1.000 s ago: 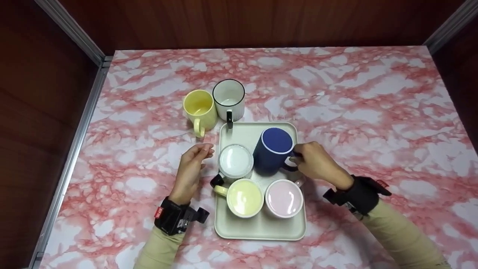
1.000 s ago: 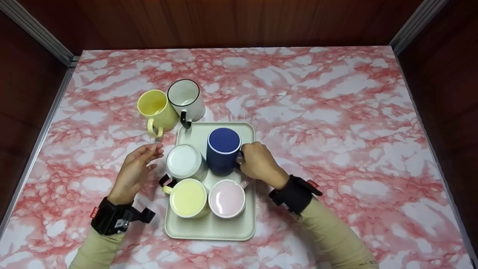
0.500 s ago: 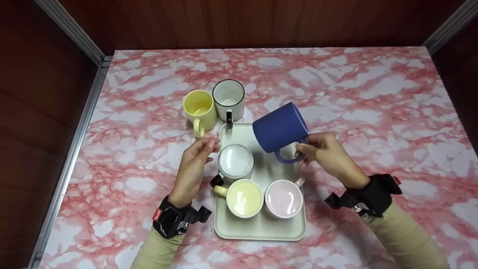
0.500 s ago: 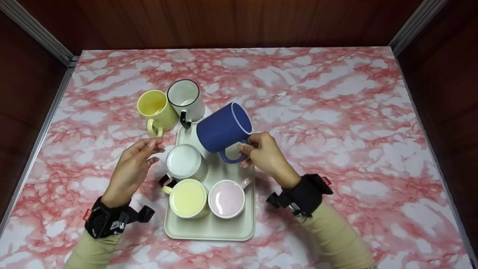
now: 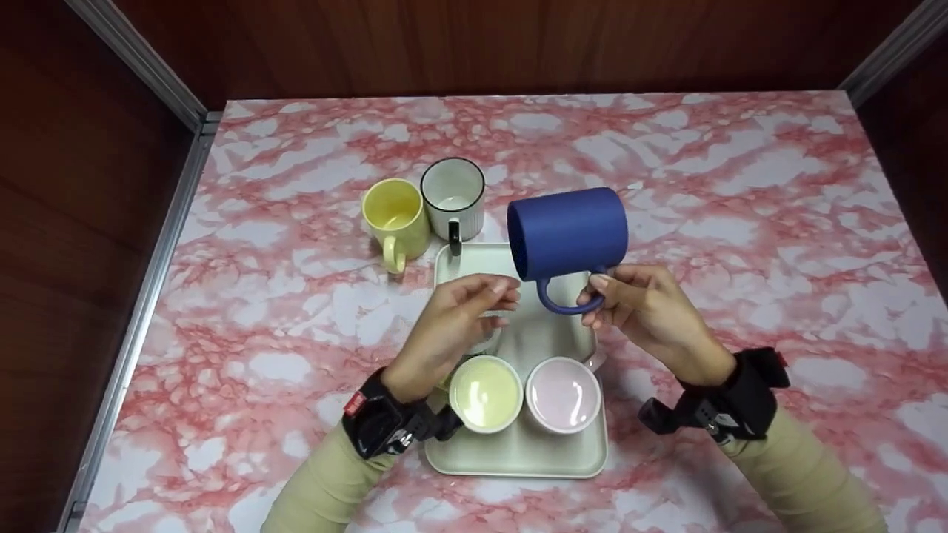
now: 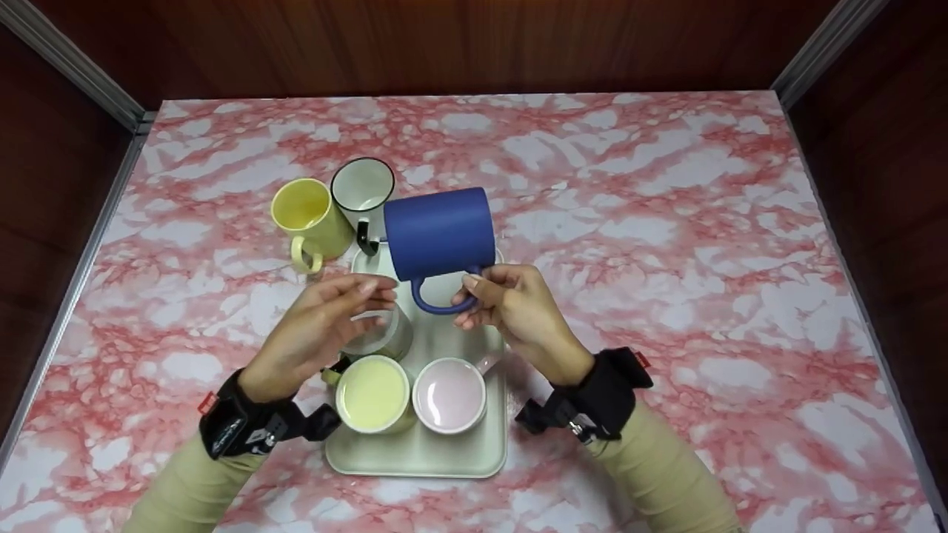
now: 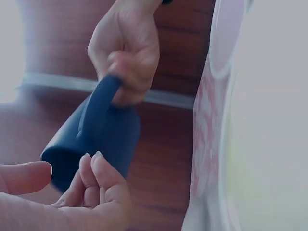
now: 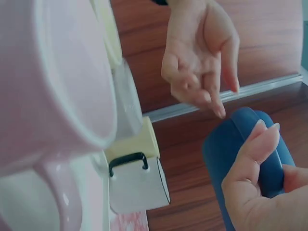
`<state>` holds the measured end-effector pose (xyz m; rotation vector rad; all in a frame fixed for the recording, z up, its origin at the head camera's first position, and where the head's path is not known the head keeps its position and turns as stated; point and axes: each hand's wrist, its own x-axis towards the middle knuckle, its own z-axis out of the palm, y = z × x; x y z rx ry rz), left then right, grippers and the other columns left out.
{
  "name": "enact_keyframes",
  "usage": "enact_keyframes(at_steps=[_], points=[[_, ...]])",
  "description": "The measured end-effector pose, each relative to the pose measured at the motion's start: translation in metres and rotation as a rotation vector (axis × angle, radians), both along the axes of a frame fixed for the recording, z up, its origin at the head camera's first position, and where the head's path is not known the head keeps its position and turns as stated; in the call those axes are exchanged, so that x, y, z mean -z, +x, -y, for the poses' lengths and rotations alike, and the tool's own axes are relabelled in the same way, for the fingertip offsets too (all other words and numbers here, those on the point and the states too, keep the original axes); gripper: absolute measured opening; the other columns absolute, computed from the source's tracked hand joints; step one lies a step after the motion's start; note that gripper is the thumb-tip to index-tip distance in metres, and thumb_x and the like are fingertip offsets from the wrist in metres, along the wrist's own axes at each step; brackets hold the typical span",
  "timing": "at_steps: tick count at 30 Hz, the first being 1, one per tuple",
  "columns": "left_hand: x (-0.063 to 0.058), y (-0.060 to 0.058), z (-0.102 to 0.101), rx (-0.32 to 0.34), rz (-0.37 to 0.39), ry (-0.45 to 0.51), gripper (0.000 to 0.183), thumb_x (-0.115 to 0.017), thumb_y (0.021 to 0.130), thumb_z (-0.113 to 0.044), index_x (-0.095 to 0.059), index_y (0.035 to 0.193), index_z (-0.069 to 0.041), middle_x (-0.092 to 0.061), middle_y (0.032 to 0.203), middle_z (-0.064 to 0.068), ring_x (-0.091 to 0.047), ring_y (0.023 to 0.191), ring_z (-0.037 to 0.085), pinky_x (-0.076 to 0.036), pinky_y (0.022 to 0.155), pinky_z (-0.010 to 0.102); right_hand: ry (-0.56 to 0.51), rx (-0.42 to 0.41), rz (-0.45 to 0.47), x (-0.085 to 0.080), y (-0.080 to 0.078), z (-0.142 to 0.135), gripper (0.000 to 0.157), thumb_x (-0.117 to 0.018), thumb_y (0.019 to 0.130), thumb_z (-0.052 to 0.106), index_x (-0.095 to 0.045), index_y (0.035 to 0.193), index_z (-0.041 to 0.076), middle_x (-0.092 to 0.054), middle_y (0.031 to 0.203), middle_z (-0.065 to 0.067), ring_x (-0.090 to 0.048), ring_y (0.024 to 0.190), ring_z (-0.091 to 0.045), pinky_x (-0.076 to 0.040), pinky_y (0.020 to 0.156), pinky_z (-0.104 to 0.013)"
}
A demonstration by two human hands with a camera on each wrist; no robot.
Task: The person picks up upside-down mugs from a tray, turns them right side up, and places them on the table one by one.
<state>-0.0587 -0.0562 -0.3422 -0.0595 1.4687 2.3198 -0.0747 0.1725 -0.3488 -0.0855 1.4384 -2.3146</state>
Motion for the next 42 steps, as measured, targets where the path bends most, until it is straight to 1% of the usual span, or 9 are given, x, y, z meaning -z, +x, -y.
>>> enact_keyframes(at_steps=[4, 7, 14, 25, 29, 32, 36, 39, 42], points=[[-0.002, -0.001, -0.016, 0.055, 0.019, 0.029, 0.013, -0.048, 0.093, -0.003, -0.056, 0.099, 0.005, -0.061, 0.089, 0.006, -0.058, 0.087, 0.019, -0.047, 0.075, 0.028, -0.059, -0.001, 0.017, -0.001, 0.000, 0.001, 0.015, -0.048, 0.093, -0.001, -0.060, 0.084, -0.003, -0.062, 0.076, -0.012, -0.062, 0.063, -0.019, -0.051, 0.060, -0.027], [-0.003, -0.003, -0.025, 0.072, 0.051, 0.066, 0.014, -0.048, 0.094, -0.004, -0.057, 0.100, 0.004, -0.062, 0.092, 0.005, -0.058, 0.089, 0.019, -0.048, 0.076, 0.029, -0.086, -0.020, 0.023, -0.001, 0.000, 0.002, 0.018, -0.045, 0.094, 0.001, -0.060, 0.084, -0.002, -0.061, 0.078, -0.011, -0.061, 0.064, -0.018, -0.051, 0.062, -0.027], [-0.003, -0.008, -0.039, 0.018, 0.156, 0.199, 0.014, -0.048, 0.095, -0.008, -0.059, 0.093, -0.001, -0.060, 0.088, 0.007, -0.057, 0.083, 0.018, -0.048, 0.075, 0.030, -0.106, -0.019, 0.038, 0.002, -0.001, 0.004, 0.021, -0.043, 0.095, 0.000, -0.061, 0.086, -0.003, -0.061, 0.080, -0.012, -0.060, 0.064, -0.019, -0.051, 0.062, -0.026], [0.002, -0.011, -0.045, -0.050, 0.163, 0.268, 0.018, -0.045, 0.095, -0.003, -0.057, 0.082, -0.002, -0.057, 0.078, 0.008, -0.058, 0.077, 0.018, -0.048, 0.066, 0.024, -0.045, 0.015, 0.045, 0.004, -0.004, 0.008, 0.016, -0.046, 0.094, 0.002, -0.059, 0.087, -0.003, -0.061, 0.079, -0.011, -0.061, 0.065, -0.018, -0.051, 0.062, -0.026], [0.000, -0.013, -0.046, -0.094, 0.173, 0.269, 0.018, -0.044, 0.094, -0.001, -0.056, 0.081, 0.000, -0.056, 0.076, 0.009, -0.055, 0.073, 0.016, -0.049, 0.064, 0.022, -0.014, 0.007, 0.016, 0.005, -0.006, 0.009, 0.015, -0.049, 0.094, 0.004, -0.060, 0.090, -0.004, -0.062, 0.082, -0.012, -0.061, 0.066, -0.018, -0.051, 0.063, -0.027], [-0.001, -0.014, -0.047, -0.117, 0.174, 0.262, 0.015, -0.045, 0.094, 0.000, -0.054, 0.083, 0.003, -0.055, 0.075, 0.009, -0.055, 0.071, 0.016, -0.050, 0.064, 0.022, 0.040, -0.010, -0.015, 0.005, -0.007, 0.007, 0.016, -0.052, 0.093, 0.008, -0.061, 0.094, -0.005, -0.063, 0.085, -0.012, -0.062, 0.068, -0.019, -0.052, 0.065, -0.028], [-0.004, -0.018, -0.049, -0.110, 0.118, 0.199, 0.013, -0.046, 0.094, 0.000, -0.054, 0.085, 0.005, -0.056, 0.074, 0.010, -0.057, 0.071, 0.016, -0.051, 0.067, 0.025, 0.127, -0.039, -0.066, 0.004, -0.010, 0.003, 0.023, -0.053, 0.093, 0.012, -0.058, 0.103, -0.009, -0.064, 0.087, -0.012, -0.062, 0.073, -0.020, -0.052, 0.069, -0.033], [-0.005, -0.024, -0.050, -0.112, 0.060, 0.138, 0.011, -0.048, 0.093, 0.000, -0.054, 0.086, 0.006, -0.057, 0.074, 0.009, -0.058, 0.071, 0.015, -0.052, 0.070, 0.027, 0.179, -0.054, -0.088, 0.003, -0.012, -0.002, 0.024, -0.053, 0.093, 0.011, -0.057, 0.106, -0.008, -0.064, 0.090, -0.014, -0.063, 0.077, -0.023, -0.052, 0.072, -0.036], [-0.006, -0.033, -0.051, -0.135, 0.020, 0.075, 0.013, -0.049, 0.092, 0.001, -0.054, 0.092, 0.013, -0.057, 0.073, 0.008, -0.058, 0.069, 0.015, -0.052, 0.072, 0.029, 0.206, -0.043, -0.088, 0.000, -0.013, -0.009, 0.023, -0.053, 0.093, 0.011, -0.058, 0.108, -0.005, -0.065, 0.093, -0.016, -0.064, 0.080, -0.024, -0.052, 0.074, -0.037]])
